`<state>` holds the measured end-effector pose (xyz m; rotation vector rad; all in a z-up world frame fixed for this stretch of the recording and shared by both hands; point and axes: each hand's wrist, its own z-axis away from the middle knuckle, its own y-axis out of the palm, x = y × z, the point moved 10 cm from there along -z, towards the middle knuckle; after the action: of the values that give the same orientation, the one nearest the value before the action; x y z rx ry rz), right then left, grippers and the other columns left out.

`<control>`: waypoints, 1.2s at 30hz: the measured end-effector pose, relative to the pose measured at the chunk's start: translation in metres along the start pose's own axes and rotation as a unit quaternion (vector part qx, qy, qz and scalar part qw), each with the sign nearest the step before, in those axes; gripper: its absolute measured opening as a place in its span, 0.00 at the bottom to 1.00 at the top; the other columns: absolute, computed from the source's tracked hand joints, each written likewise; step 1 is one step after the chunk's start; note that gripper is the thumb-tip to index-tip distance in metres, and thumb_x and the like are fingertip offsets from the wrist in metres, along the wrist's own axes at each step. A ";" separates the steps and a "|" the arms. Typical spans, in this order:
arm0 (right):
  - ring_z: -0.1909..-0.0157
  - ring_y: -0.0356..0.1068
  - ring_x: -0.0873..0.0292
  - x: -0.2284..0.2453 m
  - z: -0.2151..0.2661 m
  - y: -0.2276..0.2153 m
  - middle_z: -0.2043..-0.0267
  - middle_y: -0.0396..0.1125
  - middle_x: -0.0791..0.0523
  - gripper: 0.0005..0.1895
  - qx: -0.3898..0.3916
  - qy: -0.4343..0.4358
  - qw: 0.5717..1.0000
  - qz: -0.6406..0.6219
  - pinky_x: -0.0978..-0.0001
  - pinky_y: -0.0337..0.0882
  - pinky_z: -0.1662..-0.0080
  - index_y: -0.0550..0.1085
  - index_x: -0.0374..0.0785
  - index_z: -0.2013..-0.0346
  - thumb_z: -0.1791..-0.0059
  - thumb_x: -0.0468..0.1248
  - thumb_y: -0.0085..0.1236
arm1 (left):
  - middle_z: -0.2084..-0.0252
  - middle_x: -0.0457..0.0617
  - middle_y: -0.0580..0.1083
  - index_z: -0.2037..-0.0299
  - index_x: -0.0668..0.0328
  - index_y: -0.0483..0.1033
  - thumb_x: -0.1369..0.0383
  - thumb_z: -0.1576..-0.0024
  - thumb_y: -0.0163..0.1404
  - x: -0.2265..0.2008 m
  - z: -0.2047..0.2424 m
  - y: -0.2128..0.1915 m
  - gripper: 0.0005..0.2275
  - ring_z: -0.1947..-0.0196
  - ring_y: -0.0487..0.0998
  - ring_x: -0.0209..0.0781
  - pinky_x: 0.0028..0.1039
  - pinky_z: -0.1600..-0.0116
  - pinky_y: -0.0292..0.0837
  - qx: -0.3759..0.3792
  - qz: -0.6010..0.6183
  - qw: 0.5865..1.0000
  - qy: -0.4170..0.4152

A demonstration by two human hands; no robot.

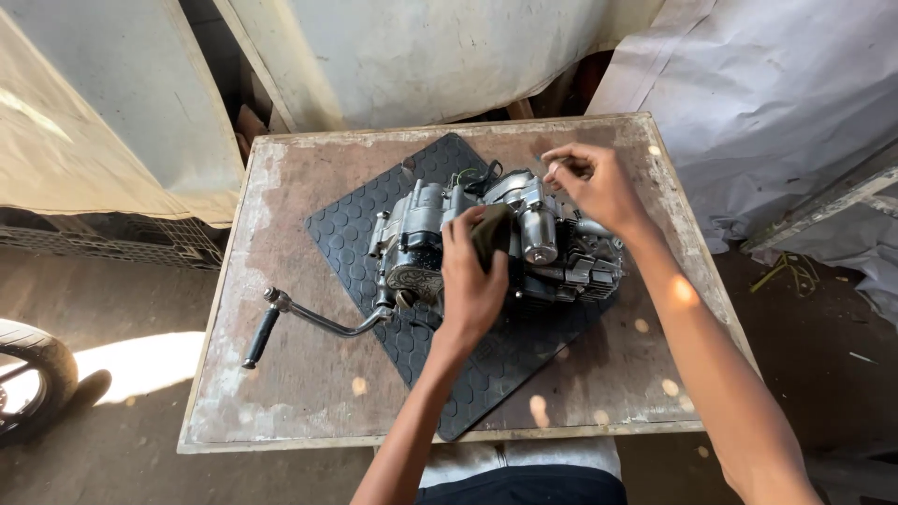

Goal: The person cleans a motorcycle engine placed on a table using a cloth. They wipe various parts of the engine, including the cylinder head and crankcase, and rotate the engine to access different sides.

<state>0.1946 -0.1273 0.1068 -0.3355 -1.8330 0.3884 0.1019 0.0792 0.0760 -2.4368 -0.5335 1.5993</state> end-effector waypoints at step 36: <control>0.33 0.59 0.27 -0.039 0.043 0.070 0.36 0.58 0.30 0.44 0.008 0.108 0.949 0.296 0.38 0.51 0.31 0.51 0.29 0.27 0.43 0.62 0.42 | 0.46 0.64 0.74 0.41 0.61 0.72 0.49 0.39 0.41 0.136 -0.090 -0.027 0.26 0.42 0.72 0.67 0.59 0.37 0.60 0.041 -0.282 0.945 -0.158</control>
<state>0.1667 -0.0842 0.0315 -0.8881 -1.4855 0.7460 0.2273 0.1612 0.0064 -1.7377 -1.0747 1.6955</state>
